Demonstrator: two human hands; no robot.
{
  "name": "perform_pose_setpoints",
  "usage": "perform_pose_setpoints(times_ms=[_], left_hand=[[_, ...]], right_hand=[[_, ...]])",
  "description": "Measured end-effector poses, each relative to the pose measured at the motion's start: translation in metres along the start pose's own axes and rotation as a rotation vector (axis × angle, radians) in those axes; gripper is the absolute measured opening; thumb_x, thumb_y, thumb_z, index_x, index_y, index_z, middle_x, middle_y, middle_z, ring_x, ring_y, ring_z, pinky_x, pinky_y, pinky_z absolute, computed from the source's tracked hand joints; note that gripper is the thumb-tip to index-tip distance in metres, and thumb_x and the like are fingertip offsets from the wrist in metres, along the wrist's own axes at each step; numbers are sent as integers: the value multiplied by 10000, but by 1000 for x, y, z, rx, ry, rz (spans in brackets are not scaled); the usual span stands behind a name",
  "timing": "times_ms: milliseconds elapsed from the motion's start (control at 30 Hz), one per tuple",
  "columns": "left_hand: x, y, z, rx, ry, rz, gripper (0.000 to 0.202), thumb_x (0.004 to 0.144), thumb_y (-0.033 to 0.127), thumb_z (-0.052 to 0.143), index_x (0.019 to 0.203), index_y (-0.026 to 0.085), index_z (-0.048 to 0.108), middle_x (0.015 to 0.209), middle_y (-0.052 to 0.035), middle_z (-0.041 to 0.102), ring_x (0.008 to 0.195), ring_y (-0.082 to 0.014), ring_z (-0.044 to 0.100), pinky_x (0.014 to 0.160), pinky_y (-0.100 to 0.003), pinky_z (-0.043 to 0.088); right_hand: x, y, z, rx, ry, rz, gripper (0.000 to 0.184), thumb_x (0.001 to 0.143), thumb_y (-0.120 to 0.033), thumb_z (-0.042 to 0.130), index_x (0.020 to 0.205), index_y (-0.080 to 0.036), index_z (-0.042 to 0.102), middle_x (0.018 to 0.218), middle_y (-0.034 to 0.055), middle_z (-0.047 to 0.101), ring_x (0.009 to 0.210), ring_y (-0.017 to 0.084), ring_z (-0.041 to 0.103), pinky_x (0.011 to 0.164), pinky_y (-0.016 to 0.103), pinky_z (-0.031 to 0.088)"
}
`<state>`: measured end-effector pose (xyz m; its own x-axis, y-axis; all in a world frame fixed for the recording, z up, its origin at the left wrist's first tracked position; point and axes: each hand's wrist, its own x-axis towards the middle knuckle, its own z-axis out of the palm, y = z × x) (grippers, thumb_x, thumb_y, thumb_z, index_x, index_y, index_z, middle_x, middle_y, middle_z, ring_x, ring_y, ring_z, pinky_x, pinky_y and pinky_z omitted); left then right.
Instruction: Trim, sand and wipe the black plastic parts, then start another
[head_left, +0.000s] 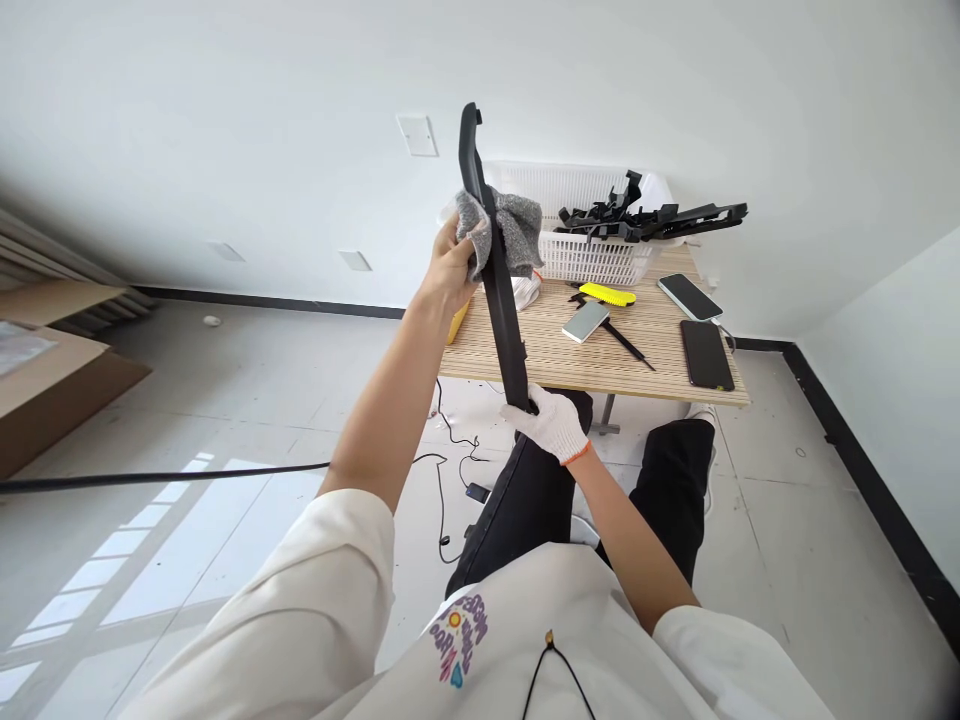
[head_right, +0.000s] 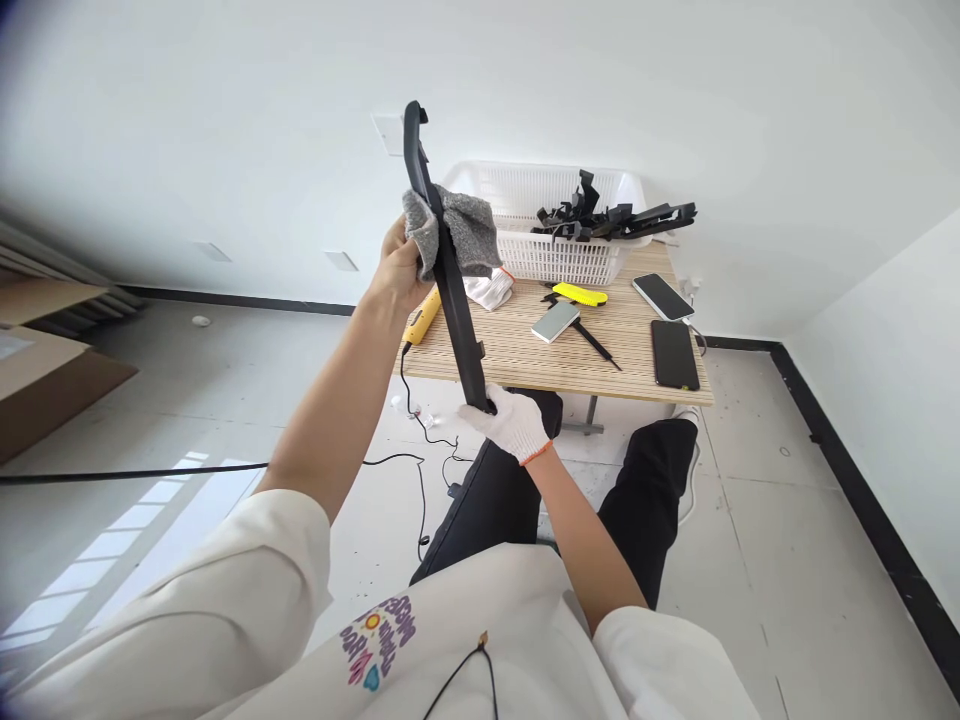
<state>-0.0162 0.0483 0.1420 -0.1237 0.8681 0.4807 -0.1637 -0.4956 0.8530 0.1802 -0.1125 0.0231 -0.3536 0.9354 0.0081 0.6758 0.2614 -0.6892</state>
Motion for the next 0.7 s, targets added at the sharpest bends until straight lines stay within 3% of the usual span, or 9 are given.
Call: perform_pose_setpoints(times_ms=[167, 333, 433, 533, 700], left_hand=[[1, 0, 5, -62, 95, 13, 440, 735, 633, 880, 918, 277, 698, 965, -40, 774, 1046, -249, 763, 920, -355, 636], [11, -6, 5, -26, 292, -28, 412, 875, 617, 764, 777, 249, 606, 840, -31, 734, 1042, -241, 762, 909, -357, 641], [14, -7, 4, -12, 333, -37, 412, 911, 579, 744, 744, 244, 571, 794, -20, 703, 1058, -234, 756, 897, -338, 638], [9, -5, 3, 13, 288, -24, 410, 927, 586, 733, 769, 238, 582, 777, -17, 685, 1033, -226, 755, 876, -326, 626], [-11, -12, 9, -2, 83, 56, 425, 871, 609, 798, 969, 217, 665, 897, -21, 732, 1000, -204, 747, 890, -328, 600]], right_hand=[[0, 0, 0, -16, -8, 0, 539, 893, -704, 666, 1221, -285, 756, 899, 31, 786, 882, 255, 742, 762, 303, 465], [-1, -3, 1, -64, -20, -17, 507, 902, -684, 672, 1239, -314, 759, 931, 22, 798, 911, 256, 747, 765, 300, 465], [-2, -4, 0, -91, -28, -15, 490, 912, -671, 669, 1237, -315, 760, 934, 25, 800, 908, 247, 746, 764, 294, 462], [-1, -2, 0, -48, -19, -11, 484, 904, -673, 670, 1207, -306, 761, 905, 23, 791, 886, 247, 741, 759, 297, 460], [0, 1, -1, 56, -1, 12, 453, 888, -676, 659, 1091, -281, 748, 868, 16, 768, 826, 240, 715, 732, 307, 449]])
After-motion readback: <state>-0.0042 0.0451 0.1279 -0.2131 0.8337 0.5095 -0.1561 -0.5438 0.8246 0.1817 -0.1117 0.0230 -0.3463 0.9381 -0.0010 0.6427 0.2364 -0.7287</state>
